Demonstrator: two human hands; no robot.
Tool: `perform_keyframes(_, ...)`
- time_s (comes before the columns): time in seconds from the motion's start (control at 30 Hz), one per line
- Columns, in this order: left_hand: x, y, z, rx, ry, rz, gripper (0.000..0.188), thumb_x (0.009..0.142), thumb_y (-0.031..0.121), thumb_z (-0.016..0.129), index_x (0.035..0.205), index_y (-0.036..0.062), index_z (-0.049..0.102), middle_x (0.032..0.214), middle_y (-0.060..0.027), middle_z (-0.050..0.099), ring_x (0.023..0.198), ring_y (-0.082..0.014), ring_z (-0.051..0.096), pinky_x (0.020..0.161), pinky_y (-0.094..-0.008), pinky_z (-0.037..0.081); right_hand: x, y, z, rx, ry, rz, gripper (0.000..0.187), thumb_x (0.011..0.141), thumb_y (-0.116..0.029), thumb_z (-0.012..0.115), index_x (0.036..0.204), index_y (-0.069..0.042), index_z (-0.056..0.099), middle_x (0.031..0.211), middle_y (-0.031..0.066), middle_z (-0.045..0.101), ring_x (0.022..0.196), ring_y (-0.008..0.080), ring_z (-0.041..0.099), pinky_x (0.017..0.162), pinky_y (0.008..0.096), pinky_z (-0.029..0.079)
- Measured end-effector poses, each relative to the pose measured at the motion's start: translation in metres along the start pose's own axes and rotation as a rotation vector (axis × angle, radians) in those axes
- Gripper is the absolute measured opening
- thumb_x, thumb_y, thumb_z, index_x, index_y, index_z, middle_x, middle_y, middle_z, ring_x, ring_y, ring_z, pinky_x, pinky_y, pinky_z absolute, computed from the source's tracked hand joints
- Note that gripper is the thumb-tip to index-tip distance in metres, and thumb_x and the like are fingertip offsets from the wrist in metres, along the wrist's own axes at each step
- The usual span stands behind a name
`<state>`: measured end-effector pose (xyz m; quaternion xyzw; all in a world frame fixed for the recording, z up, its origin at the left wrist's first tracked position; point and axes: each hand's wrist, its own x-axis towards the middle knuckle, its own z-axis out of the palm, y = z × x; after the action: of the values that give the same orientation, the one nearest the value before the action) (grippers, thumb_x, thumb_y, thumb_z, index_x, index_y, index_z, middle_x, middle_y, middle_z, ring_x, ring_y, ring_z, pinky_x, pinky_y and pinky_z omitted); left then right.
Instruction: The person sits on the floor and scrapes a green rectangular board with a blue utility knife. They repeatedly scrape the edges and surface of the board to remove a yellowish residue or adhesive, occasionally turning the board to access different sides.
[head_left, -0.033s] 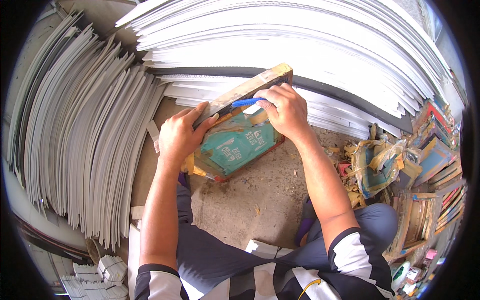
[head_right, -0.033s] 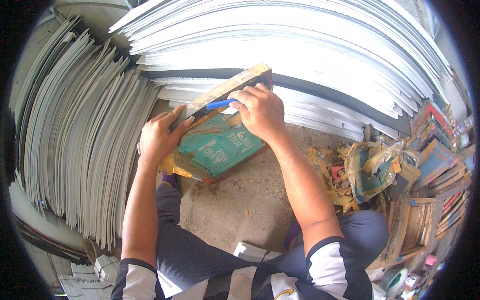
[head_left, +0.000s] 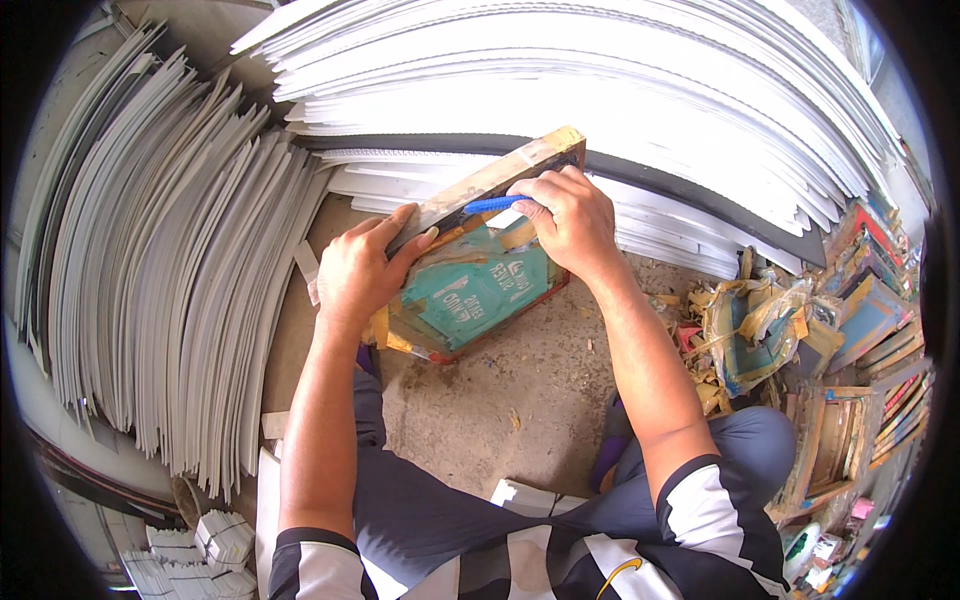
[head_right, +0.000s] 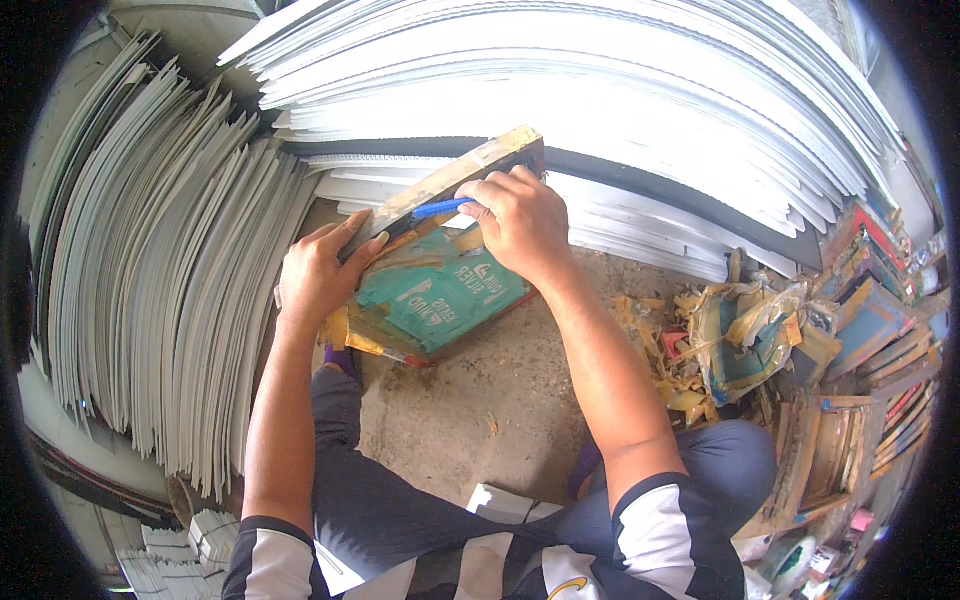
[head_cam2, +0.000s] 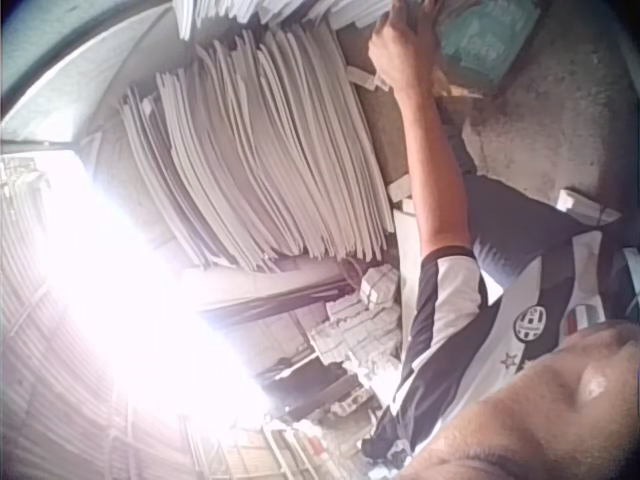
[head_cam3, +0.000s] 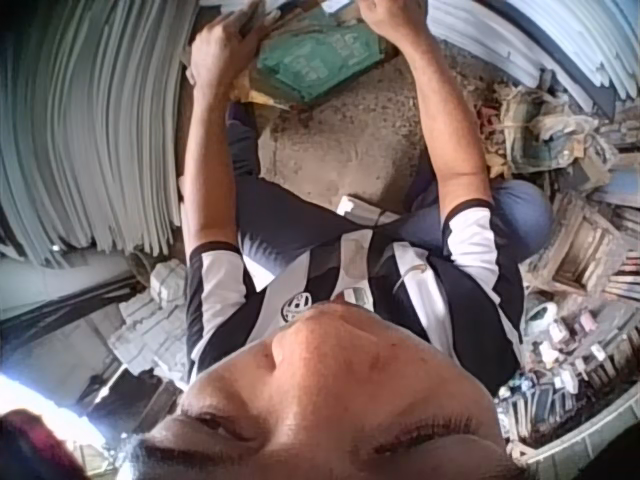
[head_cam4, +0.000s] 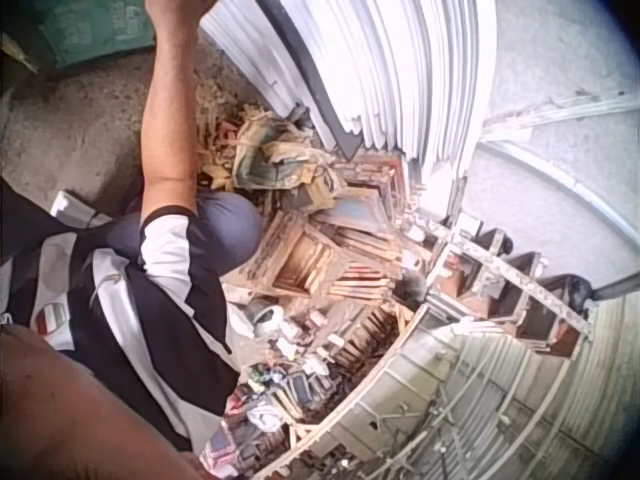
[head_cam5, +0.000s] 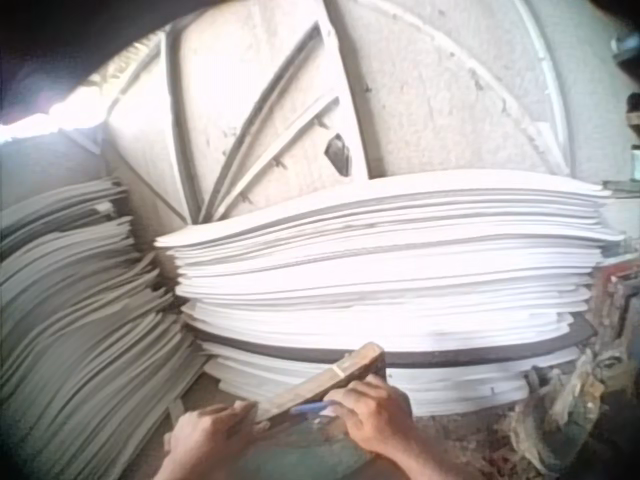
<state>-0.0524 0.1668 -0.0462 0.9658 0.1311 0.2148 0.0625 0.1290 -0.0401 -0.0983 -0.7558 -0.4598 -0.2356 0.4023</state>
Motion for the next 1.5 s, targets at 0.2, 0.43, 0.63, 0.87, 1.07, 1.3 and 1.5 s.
perform_keyframes(0.2,0.001,0.006,-0.003,0.004,-0.068,-0.069,0.05,0.093,0.05,0.073,0.132,0.0177,0.073,0.097,-0.0107,0.077,0.082,-0.0225,0.076,0.074,-0.0389,0.061,0.001,0.004,0.0,-0.035,-0.01,-0.017,0.012,0.088,-0.023,0.077,0.1,-0.019,0.079,0.083,-0.0044,0.071,0.079,0.0168,0.061,0.067,0.0322,0.053)
perform_keyframes(0.43,0.001,0.006,-0.003,0.026,-0.079,-0.065,0.049,0.096,0.051,0.069,0.132,0.0181,0.073,0.097,-0.0109,0.077,0.082,-0.0235,0.076,0.075,-0.039,0.061,0.011,0.006,-0.003,-0.109,0.039,-0.171,0.017,0.083,-0.016,0.08,0.099,-0.017,0.082,0.083,-0.0019,0.073,0.085,0.0181,0.066,0.068,0.0331,0.055)
perform_keyframes(0.63,0.001,-0.002,0.001,-0.013,-0.011,-0.021,0.039,0.102,0.044,0.061,0.127,0.0164,0.073,0.09,-0.0114,0.075,0.079,-0.0312,0.074,0.07,-0.0422,0.058,0.016,0.014,0.004,0.056,-0.036,-0.102,0.016,0.084,-0.015,0.08,0.098,-0.009,0.08,0.085,0.0062,0.073,0.085,0.0262,0.067,0.074,0.0387,0.055)
perform_keyframes(0.87,0.0,0.0,0.002,-0.019,0.008,0.006,0.037,0.104,0.042,0.058,0.126,0.0163,0.073,0.09,-0.0121,0.074,0.081,-0.0321,0.074,0.07,-0.0428,0.058,0.023,0.019,-0.004,0.132,-0.138,-0.087,0.016,0.084,-0.015,0.079,0.098,-0.009,0.08,0.087,0.0083,0.074,0.089,0.0278,0.069,0.081,0.039,0.056)
perform_keyframes(1.07,-0.003,0.003,-0.001,-0.026,-0.005,-0.006,0.038,0.104,0.042,0.059,0.127,0.0165,0.073,0.09,-0.012,0.074,0.08,-0.0316,0.073,0.07,-0.0428,0.058,0.027,0.017,-0.006,0.085,-0.019,-0.284,0.013,0.081,-0.01,0.079,0.093,-0.01,0.081,0.083,0.0033,0.073,0.087,0.0234,0.066,0.076,0.0368,0.055)
perform_keyframes(1.3,-0.003,0.006,-0.002,-0.024,-0.02,-0.015,0.037,0.103,0.041,0.059,0.127,0.0169,0.073,0.087,-0.0119,0.073,0.079,-0.0318,0.073,0.07,-0.0428,0.057,0.026,0.023,-0.005,0.115,-0.041,-0.284,0.011,0.081,-0.01,0.079,0.093,-0.011,0.081,0.081,0.0018,0.072,0.085,0.0204,0.063,0.074,0.0346,0.054)
perform_keyframes(1.5,-0.002,0.002,0.001,-0.039,0.004,-0.002,0.036,0.103,0.041,0.06,0.125,0.0166,0.074,0.088,-0.012,0.074,0.079,-0.0328,0.073,0.069,-0.043,0.057,0.002,0.014,0.01,0.092,0.009,-0.055,0.014,0.087,-0.019,0.078,0.099,-0.012,0.08,0.082,0.0031,0.073,0.082,0.0214,0.065,0.071,0.0369,0.053)
